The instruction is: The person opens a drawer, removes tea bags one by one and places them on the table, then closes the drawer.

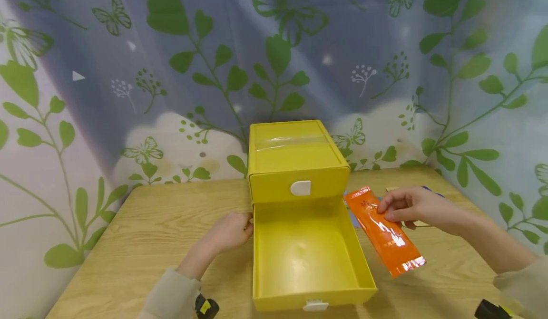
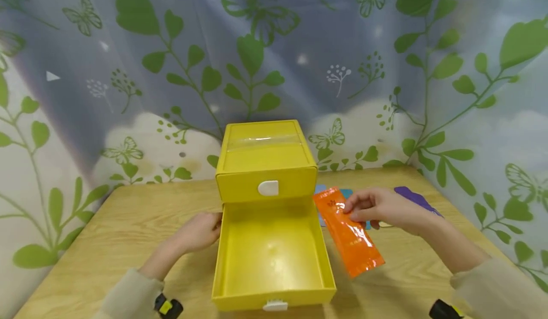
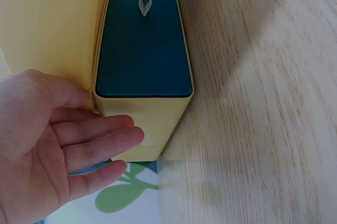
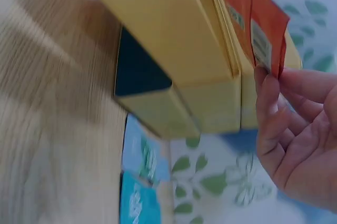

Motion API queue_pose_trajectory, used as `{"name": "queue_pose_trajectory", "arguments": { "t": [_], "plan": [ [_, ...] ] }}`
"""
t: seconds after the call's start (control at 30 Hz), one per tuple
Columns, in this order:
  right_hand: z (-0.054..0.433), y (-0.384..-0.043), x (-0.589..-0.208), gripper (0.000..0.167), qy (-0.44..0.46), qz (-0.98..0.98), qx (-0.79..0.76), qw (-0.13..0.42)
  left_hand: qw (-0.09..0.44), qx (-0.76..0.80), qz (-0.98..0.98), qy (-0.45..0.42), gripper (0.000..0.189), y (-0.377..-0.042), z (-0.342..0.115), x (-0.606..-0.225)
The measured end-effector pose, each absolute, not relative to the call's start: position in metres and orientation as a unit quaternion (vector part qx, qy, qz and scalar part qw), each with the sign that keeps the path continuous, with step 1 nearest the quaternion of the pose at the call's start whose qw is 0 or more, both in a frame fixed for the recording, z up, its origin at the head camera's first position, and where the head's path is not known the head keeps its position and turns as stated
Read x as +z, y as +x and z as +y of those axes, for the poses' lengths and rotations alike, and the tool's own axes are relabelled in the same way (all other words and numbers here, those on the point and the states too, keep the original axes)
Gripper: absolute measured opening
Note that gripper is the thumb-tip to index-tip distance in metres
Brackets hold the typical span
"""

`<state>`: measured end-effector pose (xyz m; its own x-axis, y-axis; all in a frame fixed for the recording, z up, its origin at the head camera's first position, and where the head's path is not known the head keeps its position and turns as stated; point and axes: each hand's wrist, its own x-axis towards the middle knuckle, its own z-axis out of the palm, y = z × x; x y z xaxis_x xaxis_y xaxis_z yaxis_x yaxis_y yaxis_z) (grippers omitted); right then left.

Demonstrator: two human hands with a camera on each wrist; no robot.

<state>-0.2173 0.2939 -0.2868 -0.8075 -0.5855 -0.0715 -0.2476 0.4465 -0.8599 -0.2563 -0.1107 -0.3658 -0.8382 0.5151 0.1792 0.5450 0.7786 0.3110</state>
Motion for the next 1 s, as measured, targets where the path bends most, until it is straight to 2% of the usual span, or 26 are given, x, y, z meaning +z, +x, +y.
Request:
{"name": "queue_pose_trajectory", "arguments": {
  "t": [0.2,0.53,1.0],
  "plan": [
    [0.316,-0.229,-0.318,0.025,-0.189,0.84,-0.484,0.156,0.047,-0.176,-0.942,-0.281,0.01,-0.256,-0.113,-0.364],
    [0.299,-0.239,-0.385,0.014,-0.135,0.828,-0.509,0.194,0.051,-0.164,-0.943,-0.285,0.012,-0.257,-0.111,-0.365],
    [0.281,-0.237,-0.403,0.009,-0.109,0.832,-0.499,0.218,0.042,-0.164,-0.942,-0.29,0.011,-0.259,-0.111,-0.364]
  ]
}}
